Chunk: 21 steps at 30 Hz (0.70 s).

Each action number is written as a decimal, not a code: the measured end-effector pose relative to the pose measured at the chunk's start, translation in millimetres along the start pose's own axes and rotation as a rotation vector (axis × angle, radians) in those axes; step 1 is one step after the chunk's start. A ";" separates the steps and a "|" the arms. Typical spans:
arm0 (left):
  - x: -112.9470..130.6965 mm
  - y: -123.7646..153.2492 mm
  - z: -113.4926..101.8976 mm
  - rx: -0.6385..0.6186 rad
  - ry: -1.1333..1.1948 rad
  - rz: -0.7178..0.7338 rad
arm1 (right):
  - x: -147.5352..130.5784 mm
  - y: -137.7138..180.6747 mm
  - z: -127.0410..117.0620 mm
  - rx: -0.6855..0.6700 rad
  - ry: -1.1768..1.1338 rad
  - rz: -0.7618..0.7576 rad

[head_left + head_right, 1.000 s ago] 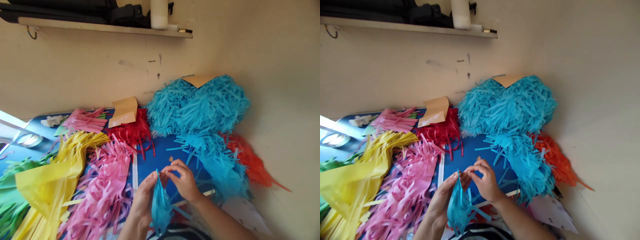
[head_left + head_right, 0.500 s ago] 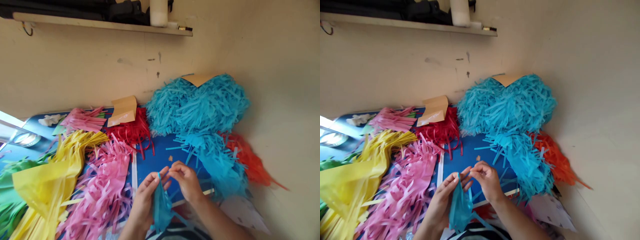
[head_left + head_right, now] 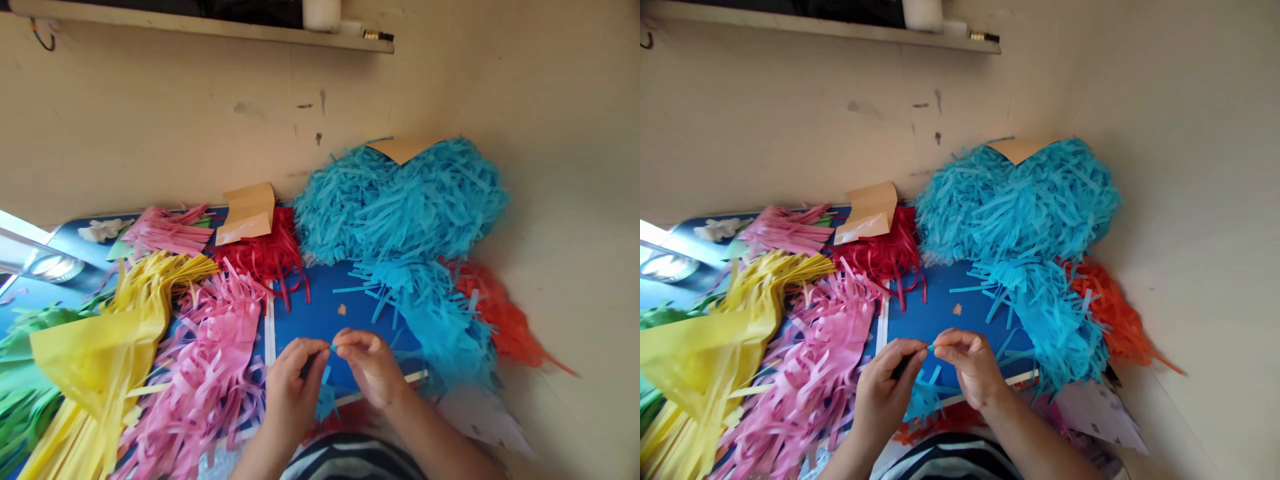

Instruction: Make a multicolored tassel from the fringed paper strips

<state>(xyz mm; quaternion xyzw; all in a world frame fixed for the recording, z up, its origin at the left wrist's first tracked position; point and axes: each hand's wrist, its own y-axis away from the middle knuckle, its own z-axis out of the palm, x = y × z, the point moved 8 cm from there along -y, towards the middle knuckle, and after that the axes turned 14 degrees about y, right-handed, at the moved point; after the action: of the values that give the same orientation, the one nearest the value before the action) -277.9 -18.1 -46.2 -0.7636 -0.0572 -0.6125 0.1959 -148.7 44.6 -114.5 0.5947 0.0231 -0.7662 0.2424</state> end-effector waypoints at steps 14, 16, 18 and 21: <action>-3.9 5.6 -5.6 0.002 -0.025 -0.021 | -25.6 10.8 0.3 -0.119 0.566 -0.225; -5.3 6.8 -5.7 0.001 -0.025 -0.030 | -28.8 12.6 1.5 -0.152 0.597 -0.252; -4.0 6.7 -2.9 -0.028 0.002 -0.021 | -30.1 12.8 1.1 -0.157 0.611 -0.267; -3.7 4.7 0.2 -0.069 0.053 -0.041 | -21.6 9.3 -2.9 -0.153 0.543 -0.177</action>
<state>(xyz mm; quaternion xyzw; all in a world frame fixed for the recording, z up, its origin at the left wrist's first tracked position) -277.0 -21.7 -50.8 -0.7520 -0.0464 -0.6381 0.1584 -138.6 44.9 -93.1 0.7537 0.1966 -0.5932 0.2036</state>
